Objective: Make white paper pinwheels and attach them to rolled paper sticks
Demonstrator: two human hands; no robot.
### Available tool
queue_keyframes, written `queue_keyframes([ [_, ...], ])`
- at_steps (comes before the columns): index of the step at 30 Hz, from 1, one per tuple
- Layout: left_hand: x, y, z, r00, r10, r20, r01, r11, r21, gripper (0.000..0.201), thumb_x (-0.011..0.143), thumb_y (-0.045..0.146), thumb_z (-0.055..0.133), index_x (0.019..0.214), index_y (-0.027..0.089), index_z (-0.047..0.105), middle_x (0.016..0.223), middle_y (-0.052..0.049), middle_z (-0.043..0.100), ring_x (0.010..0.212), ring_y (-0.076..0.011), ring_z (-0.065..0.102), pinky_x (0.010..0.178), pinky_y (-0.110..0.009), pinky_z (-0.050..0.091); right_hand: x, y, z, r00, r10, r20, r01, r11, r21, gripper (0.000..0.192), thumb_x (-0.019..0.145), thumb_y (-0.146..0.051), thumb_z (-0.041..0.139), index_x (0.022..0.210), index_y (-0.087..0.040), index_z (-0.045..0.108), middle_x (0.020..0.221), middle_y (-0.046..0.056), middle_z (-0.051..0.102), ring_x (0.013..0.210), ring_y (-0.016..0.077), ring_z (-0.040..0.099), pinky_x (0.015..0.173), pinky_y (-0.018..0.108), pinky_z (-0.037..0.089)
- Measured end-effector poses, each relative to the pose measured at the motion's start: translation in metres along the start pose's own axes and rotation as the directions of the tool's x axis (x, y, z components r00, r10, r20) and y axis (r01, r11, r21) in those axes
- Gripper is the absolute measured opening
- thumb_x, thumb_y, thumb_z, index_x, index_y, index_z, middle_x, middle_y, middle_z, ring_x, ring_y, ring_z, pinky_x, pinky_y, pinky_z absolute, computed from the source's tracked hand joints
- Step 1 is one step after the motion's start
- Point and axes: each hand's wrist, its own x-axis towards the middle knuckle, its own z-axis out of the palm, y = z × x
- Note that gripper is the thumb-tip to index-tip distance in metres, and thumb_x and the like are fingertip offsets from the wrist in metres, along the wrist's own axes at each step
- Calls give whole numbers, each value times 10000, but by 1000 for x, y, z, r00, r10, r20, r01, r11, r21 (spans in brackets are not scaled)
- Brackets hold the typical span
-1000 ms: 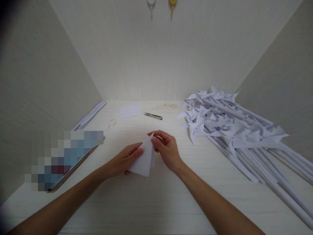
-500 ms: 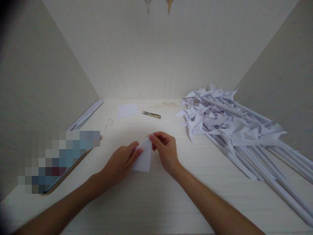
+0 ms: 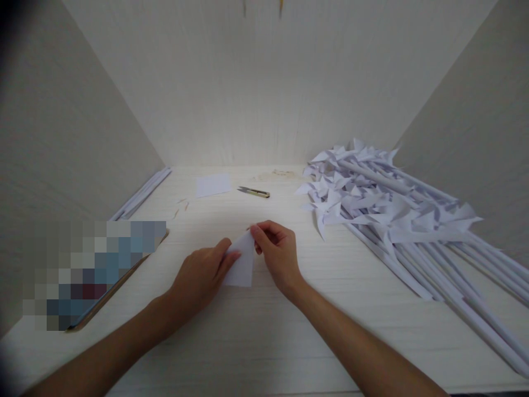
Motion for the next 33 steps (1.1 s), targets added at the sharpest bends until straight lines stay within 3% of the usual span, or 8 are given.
queue_keyframes([
  [11, -1, 4, -1, 1000, 12, 21, -13, 1000, 8, 428, 890, 445, 142, 892, 182, 480, 755, -91, 654, 691, -258, 630, 555, -315, 408, -1, 2, -1, 997, -73, 27, 74, 997, -38, 136, 725, -249, 593, 612, -175, 580, 489, -57, 460, 453, 62, 387, 424, 206, 279],
  [17, 1, 6, 2, 999, 36, 7, -36, 999, 17, 430, 885, 458, 155, 891, 180, 482, 731, -92, 655, 678, -269, 633, 547, -326, 416, -4, -1, 0, 984, -178, -28, 170, 969, -177, 219, 746, -231, 551, 554, -180, 460, 497, -69, 373, 471, 62, 323, 439, 213, 254],
  [27, 2, 1, 1, 1000, 3, -1, -3, 1000, 10, 428, 889, 447, 162, 900, 171, 489, 735, -96, 649, 680, -258, 627, 560, -326, 423, 2, 3, 1, 999, -21, 25, 23, 997, -76, 215, 680, -346, 625, 582, -165, 565, 454, -58, 432, 419, 60, 352, 399, 210, 252],
  [33, 2, 2, 2, 1000, 15, 9, -15, 1000, -12, 427, 890, 444, 168, 920, 170, 494, 763, -102, 652, 689, -250, 625, 577, -324, 427, 2, -1, 1, 999, -15, 42, 23, 983, -185, 263, 670, -367, 630, 526, -162, 552, 448, -49, 436, 414, 59, 348, 391, 211, 235],
])
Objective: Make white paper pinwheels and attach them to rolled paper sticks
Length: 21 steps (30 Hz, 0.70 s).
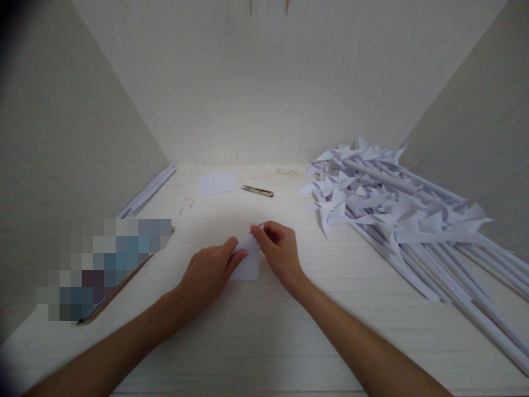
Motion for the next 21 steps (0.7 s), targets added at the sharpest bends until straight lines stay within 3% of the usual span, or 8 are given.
queue_keyframes([
  [10, 2, -3, 6, 998, 37, -46, -41, 997, -72, 413, 882, 453, 214, 898, 169, 514, 718, -96, 640, 650, -242, 609, 558, -318, 410, 0, 4, -3, 998, -42, -49, 44, 999, 26, 220, 665, -336, 650, 540, -166, 588, 420, -56, 435, 402, 58, 336, 393, 218, 214],
  [14, 8, -14, 3, 988, 34, -154, -73, 964, -257, 331, 860, 420, 339, 781, 168, 538, 646, -48, 612, 592, -185, 578, 538, -276, 393, 7, 7, -7, 986, 15, -167, 6, 993, 121, 249, 657, -374, 660, 542, -163, 595, 377, -68, 392, 380, 53, 312, 385, 220, 193],
  [16, 13, -22, 1, 982, -2, -190, -92, 871, -483, 294, 828, 407, 412, 724, 164, 540, 558, -5, 568, 496, -132, 533, 497, -239, 380, 11, 7, -8, 975, 28, -221, 7, 988, 156, 270, 633, -386, 678, 521, -162, 578, 376, -67, 403, 378, 50, 323, 387, 217, 204],
  [19, 18, -30, -3, 975, -97, -201, -104, 597, -795, 230, 746, 378, 531, 707, 153, 555, 483, 27, 530, 405, -88, 482, 416, -197, 358, 13, 5, -9, 968, 39, -248, 4, 986, 169, 277, 597, -388, 702, 514, -158, 571, 377, -61, 434, 375, 50, 355, 386, 210, 240],
  [21, 21, -33, -6, 958, -187, -217, -115, 443, -889, 207, 683, 346, 600, 704, 142, 575, 497, 20, 553, 388, -77, 468, 385, -189, 353, 12, 4, -8, 968, 54, -244, -10, 984, 178, 263, 576, -378, 714, 525, -156, 583, 378, -55, 460, 372, 53, 381, 384, 206, 273],
])
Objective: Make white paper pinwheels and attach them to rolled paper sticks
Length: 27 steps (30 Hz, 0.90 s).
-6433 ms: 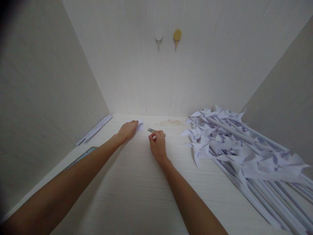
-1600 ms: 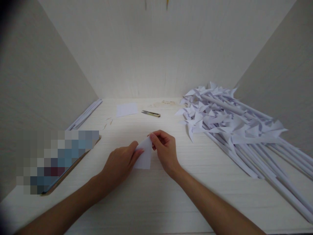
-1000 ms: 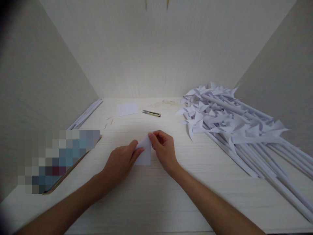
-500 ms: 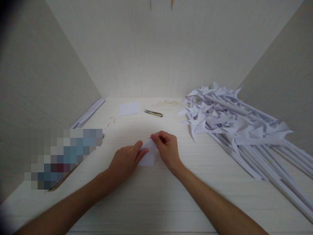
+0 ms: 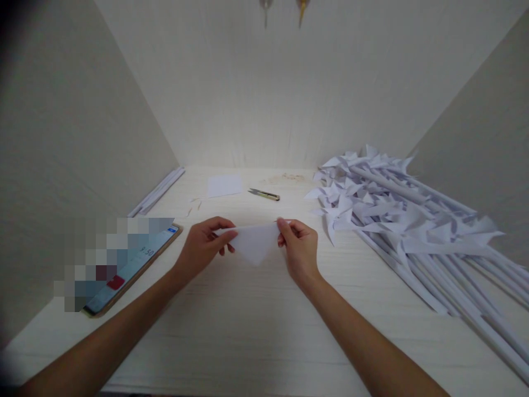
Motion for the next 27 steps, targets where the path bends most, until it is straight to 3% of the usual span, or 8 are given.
queue_keyframes([
  [4, 4, 1, -2, 978, -33, -204, -14, 975, -222, 225, 589, 319, 684, 705, 133, 634, 522, 22, 563, 415, -60, 449, 399, -186, 376, -2, 0, 0, 999, 52, 8, -52, 998, 25, 209, 524, -320, 745, 570, -154, 628, 405, -31, 547, 386, 69, 471, 397, 197, 359],
  [8, 7, -2, -3, 945, -102, -312, -35, 913, -406, 266, 557, 364, 705, 686, 134, 665, 676, -10, 621, 532, -63, 482, 438, -175, 384, -4, 3, -1, 996, 53, 74, -51, 998, -36, 171, 534, -290, 743, 594, -154, 660, 473, 10, 627, 446, 110, 576, 430, 213, 438],
  [12, 9, -6, -5, 935, -169, -313, -9, 869, -495, 313, 577, 415, 694, 726, 140, 684, 738, -22, 626, 617, -76, 510, 490, -175, 399, -7, 2, 1, 986, 52, 159, -32, 991, -130, 175, 552, -304, 744, 603, -150, 676, 509, 34, 659, 484, 143, 621, 451, 237, 484],
  [18, 9, -6, -6, 938, -165, -305, -29, 839, -543, 280, 602, 386, 685, 746, 145, 688, 769, -32, 626, 639, -85, 514, 507, -183, 410, -10, -1, 3, 981, 53, 188, -19, 984, -177, 159, 554, -295, 746, 600, -156, 684, 517, 36, 670, 486, 143, 628, 471, 245, 511],
  [27, 8, -5, -6, 931, -150, -332, -42, 862, -506, 236, 631, 354, 641, 713, 138, 684, 781, -40, 619, 668, -105, 513, 513, -196, 419, -15, -6, 4, 978, -9, 209, 66, 961, -268, 108, 588, -269, 724, 595, -167, 691, 538, 34, 677, 484, 138, 615, 484, 255, 519],
])
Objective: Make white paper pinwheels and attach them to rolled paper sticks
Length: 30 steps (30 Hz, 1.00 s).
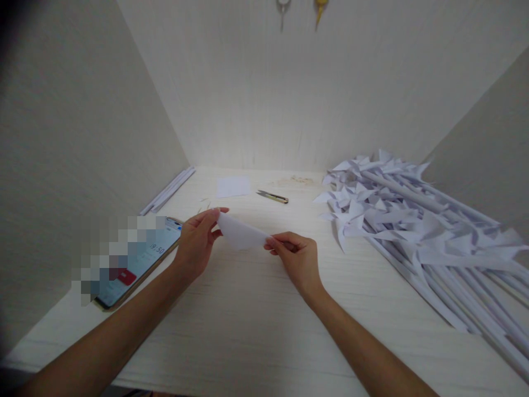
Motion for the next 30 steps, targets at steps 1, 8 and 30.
queue_keyframes([
  [1, 0, 0, 0, 1000, 4, -8, -4, 1000, 8, 234, 632, 353, 636, 708, 136, 683, 777, -41, 617, 669, -107, 513, 517, -200, 423, -1, -1, 0, 1000, -13, -2, 13, 1000, -12, 100, 592, -264, 722, 593, -169, 691, 538, 31, 676, 484, 136, 613, 485, 254, 518],
  [8, -1, 2, 1, 999, 12, -30, -12, 1000, 10, 221, 633, 341, 619, 684, 133, 679, 790, -50, 619, 684, -113, 507, 528, -206, 426, -2, -2, 2, 997, -70, -19, 69, 996, -48, 73, 601, -249, 710, 578, -184, 687, 529, 16, 667, 484, 129, 602, 495, 254, 519],
  [30, 8, 0, -4, 1000, 31, -6, -31, 999, -19, 144, 617, 280, 642, 636, 146, 689, 705, -30, 630, 633, -95, 486, 576, -216, 387, 1, 7, -1, 987, -141, 70, 146, 987, -62, 96, 614, -255, 699, 551, -190, 666, 584, 6, 577, 467, 79, 485, 403, 207, 393],
])
